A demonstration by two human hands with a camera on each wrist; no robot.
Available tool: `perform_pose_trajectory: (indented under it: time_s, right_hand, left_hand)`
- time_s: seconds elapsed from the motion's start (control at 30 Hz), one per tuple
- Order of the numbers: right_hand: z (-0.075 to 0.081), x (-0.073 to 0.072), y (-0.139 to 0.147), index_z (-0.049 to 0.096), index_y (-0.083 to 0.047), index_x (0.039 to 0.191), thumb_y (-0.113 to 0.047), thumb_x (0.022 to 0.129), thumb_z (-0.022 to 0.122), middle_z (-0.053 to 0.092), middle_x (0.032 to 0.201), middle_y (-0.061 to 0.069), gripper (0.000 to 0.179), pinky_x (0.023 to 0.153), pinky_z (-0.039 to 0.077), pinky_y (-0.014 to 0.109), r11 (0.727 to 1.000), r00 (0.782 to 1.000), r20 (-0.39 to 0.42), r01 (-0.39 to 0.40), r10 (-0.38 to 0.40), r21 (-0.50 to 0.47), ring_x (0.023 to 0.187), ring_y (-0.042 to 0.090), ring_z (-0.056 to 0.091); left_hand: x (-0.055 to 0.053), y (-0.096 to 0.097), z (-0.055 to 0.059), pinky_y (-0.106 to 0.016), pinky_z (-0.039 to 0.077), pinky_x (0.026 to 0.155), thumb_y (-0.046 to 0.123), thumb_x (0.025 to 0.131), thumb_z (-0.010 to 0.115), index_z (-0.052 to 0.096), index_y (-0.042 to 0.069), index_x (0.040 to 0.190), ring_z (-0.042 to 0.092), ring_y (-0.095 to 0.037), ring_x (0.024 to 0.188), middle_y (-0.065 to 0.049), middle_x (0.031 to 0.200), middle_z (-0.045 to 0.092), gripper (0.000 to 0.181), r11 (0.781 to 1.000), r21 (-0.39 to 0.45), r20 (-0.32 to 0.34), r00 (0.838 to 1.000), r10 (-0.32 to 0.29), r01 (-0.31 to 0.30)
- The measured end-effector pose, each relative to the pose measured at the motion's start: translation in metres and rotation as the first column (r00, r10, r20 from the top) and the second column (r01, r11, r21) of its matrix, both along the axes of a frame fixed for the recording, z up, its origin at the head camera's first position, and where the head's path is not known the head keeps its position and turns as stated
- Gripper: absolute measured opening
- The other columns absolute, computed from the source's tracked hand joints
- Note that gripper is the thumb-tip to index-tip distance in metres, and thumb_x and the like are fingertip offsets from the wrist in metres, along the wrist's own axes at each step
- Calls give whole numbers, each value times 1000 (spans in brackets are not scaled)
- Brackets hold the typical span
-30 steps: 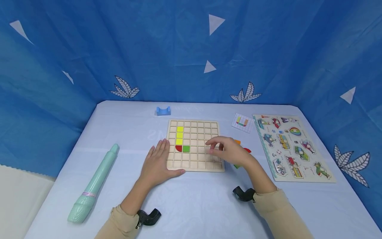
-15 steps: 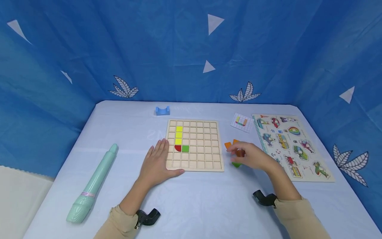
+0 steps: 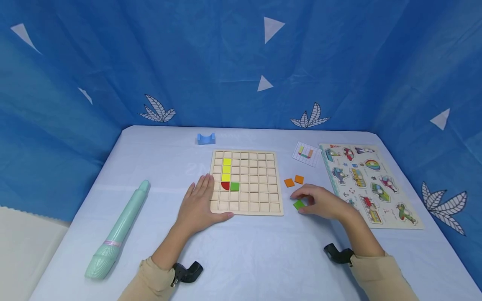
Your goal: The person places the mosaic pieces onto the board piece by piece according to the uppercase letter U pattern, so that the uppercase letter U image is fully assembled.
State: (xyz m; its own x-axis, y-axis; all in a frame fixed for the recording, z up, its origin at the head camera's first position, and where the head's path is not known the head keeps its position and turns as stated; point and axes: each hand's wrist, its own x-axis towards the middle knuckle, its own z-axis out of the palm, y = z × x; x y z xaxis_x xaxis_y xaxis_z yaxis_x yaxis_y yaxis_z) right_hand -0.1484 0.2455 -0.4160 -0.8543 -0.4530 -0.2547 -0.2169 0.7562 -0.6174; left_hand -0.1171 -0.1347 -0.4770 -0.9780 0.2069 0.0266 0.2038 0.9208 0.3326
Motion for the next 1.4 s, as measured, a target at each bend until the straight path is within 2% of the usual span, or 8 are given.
perform_pose_trajectory:
  time_s: [0.2, 0.37, 0.57, 0.67, 0.9, 1.07, 1.27, 1.4]
  right_hand:
    - [-4, 1, 4, 72, -21, 108, -11, 82, 80, 67, 107, -6, 29, 73, 47, 23, 1000, 999, -40, 11, -11, 11, 87, 18, 53]
    - [-6, 0, 4, 72, -21, 99, -10, 82, 80, 66, 101, -5, 22, 69, 45, 23, 1000, 999, -34, 23, -23, -2, 84, 19, 52]
    - [-6, 0, 4, 73, -23, 105, -11, 81, 81, 65, 105, -5, 27, 69, 45, 23, 1000, 999, -45, 16, -15, 9, 83, 18, 51]
    - [-6, 0, 3, 74, -22, 102, -11, 82, 80, 66, 106, -5, 24, 68, 45, 23, 1000, 999, -49, 10, -9, 10, 83, 17, 51]
    - [-5, 2, 1, 65, -19, 96, -11, 80, 82, 61, 91, -4, 24, 69, 45, 24, 999, 998, -53, 35, -33, 33, 81, 17, 51]
    - [-5, 2, 0, 63, -18, 96, -12, 80, 82, 60, 88, -3, 25, 70, 46, 24, 999, 999, -32, 33, -32, 31, 83, 17, 52]
    - [-2, 1, -4, 61, -18, 97, -13, 86, 77, 59, 88, -2, 19, 70, 45, 24, 998, 1000, -15, 23, -24, -52, 84, 19, 53]
    - [1, -3, -12, 62, -18, 100, -16, 88, 75, 60, 90, -1, 18, 68, 46, 24, 993, 999, -41, 31, -35, -117, 83, 19, 53]
  left_hand:
    - [0, 0, 0, -52, 10, 126, 89, 69, 55, 13, 5, 159, 7, -25, 157, -9, 168, 11, 130, 1000, -1, 1, 1000, -2, 2]
    - [-1, 0, 1, -52, 10, 126, 89, 69, 56, 14, 5, 159, 7, -25, 157, -10, 168, 11, 130, 1000, 1, 0, 1000, -2, 2]
    - [0, 0, 1, -52, 10, 126, 88, 69, 56, 14, 5, 159, 7, -25, 157, -10, 168, 11, 130, 1000, -2, 3, 1000, -4, 4]
    - [0, 0, 2, -52, 10, 126, 88, 69, 56, 14, 5, 159, 7, -25, 157, -10, 168, 11, 130, 1000, 1, 6, 1000, -3, 3]
    - [0, 0, 2, -52, 10, 126, 89, 69, 56, 13, 5, 159, 6, -25, 157, -10, 168, 11, 130, 1000, 4, 8, 1000, -4, 4]
    - [0, 0, 2, -52, 10, 126, 89, 69, 56, 13, 5, 159, 7, -25, 157, -10, 168, 11, 130, 1000, 5, 7, 1000, -4, 4]
    - [0, 0, 3, -52, 10, 126, 88, 69, 57, 14, 5, 159, 7, -26, 157, -10, 168, 12, 130, 1000, 4, 5, 1000, -4, 4]
    - [0, 0, 3, -52, 11, 125, 88, 69, 56, 14, 4, 159, 8, -26, 157, -10, 167, 12, 130, 1000, 0, 3, 1000, -5, 5]
